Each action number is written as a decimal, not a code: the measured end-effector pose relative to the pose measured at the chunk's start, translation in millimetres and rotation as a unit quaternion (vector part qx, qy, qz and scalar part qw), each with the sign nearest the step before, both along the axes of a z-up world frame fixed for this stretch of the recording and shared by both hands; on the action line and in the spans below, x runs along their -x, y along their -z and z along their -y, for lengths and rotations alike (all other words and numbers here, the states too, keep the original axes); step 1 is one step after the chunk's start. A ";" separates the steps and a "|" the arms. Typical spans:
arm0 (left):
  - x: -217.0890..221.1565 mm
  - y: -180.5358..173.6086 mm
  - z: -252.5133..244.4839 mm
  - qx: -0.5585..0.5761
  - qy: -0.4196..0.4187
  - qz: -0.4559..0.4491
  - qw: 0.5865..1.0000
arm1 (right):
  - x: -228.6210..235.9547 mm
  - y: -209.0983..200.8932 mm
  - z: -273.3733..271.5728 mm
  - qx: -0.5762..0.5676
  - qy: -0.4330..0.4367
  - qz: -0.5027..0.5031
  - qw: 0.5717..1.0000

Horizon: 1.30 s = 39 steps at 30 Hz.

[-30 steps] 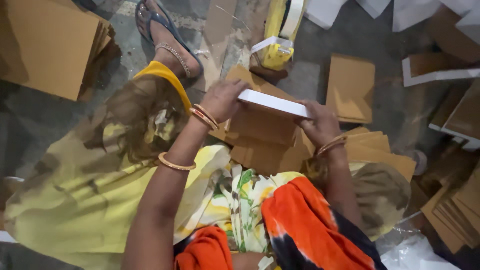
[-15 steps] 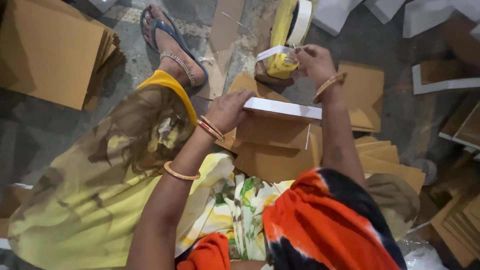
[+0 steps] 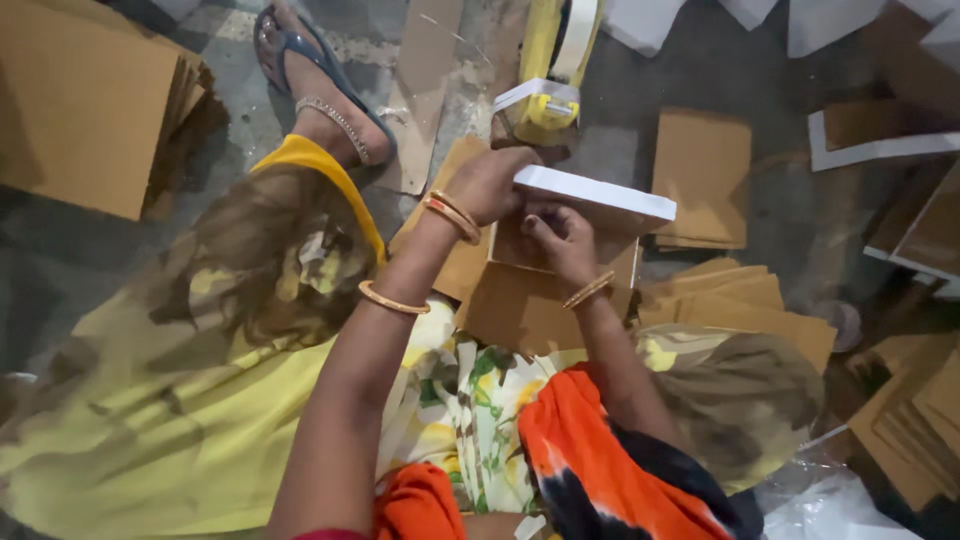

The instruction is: The person sits on the floor and assembles small cardboard boxes. They fold the flaps of the brown cardboard and secure them using a yellow tape dispenser. The finished boxes are placed in a pile nearby.

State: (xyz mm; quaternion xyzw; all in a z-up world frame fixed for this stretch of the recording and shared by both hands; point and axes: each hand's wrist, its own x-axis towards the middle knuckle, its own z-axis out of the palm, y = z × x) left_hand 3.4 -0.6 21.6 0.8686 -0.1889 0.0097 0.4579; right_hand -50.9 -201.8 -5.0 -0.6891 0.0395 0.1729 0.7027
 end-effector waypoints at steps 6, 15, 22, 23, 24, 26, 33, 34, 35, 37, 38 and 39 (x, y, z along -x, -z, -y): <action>-2.0 12.5 -5.2 0.303 0.065 -0.231 0.922 | -0.8 20.2 7.9 -0.040 0.017 -0.058 0.997; 12.9 -11.0 12.9 0.071 -0.093 -0.100 0.988 | -21.2 -24.4 12.0 0.059 -0.221 0.055 0.972; 18.8 -7.8 12.2 0.199 -0.084 -0.092 0.972 | -45.6 -93.9 19.3 0.312 -0.029 0.166 0.935; 19.2 -6.1 12.5 0.210 -0.085 -0.079 0.971 | -57.1 -91.9 17.2 0.292 -0.034 0.193 0.936; 19.1 -4.2 12.5 0.220 -0.086 -0.066 0.969 | -70.0 -87.2 16.1 0.271 -0.039 0.219 0.936; 21.0 0.4 11.4 0.190 -0.097 -0.098 0.972 | -95.9 -68.2 10.1 0.078 -0.084 0.161 0.980; 7.2 16.3 6.8 0.083 -0.075 -0.105 0.988 | -137.6 -19.6 -2.7 0.173 -0.064 0.106 0.977; 11.6 17.2 9.2 0.080 -0.077 -0.108 0.988 | -132.8 -22.6 -2.4 0.201 -0.065 0.130 0.969; 11.1 15.9 7.6 0.075 -0.083 -0.104 0.988 | -133.2 -29.7 -6.4 0.226 -0.066 0.162 0.958; 19.9 15.0 6.3 0.072 -0.096 -0.086 0.989 | -126.8 -45.0 -12.0 0.211 -0.070 0.144 0.964; 29.6 17.2 6.8 0.074 -0.104 -0.073 0.989 | -119.4 -50.6 -11.6 0.171 -0.073 0.094 0.978; 41.8 21.6 8.9 0.077 -0.112 -0.063 0.989 | -108.5 -52.8 -9.3 0.132 -0.077 0.041 0.987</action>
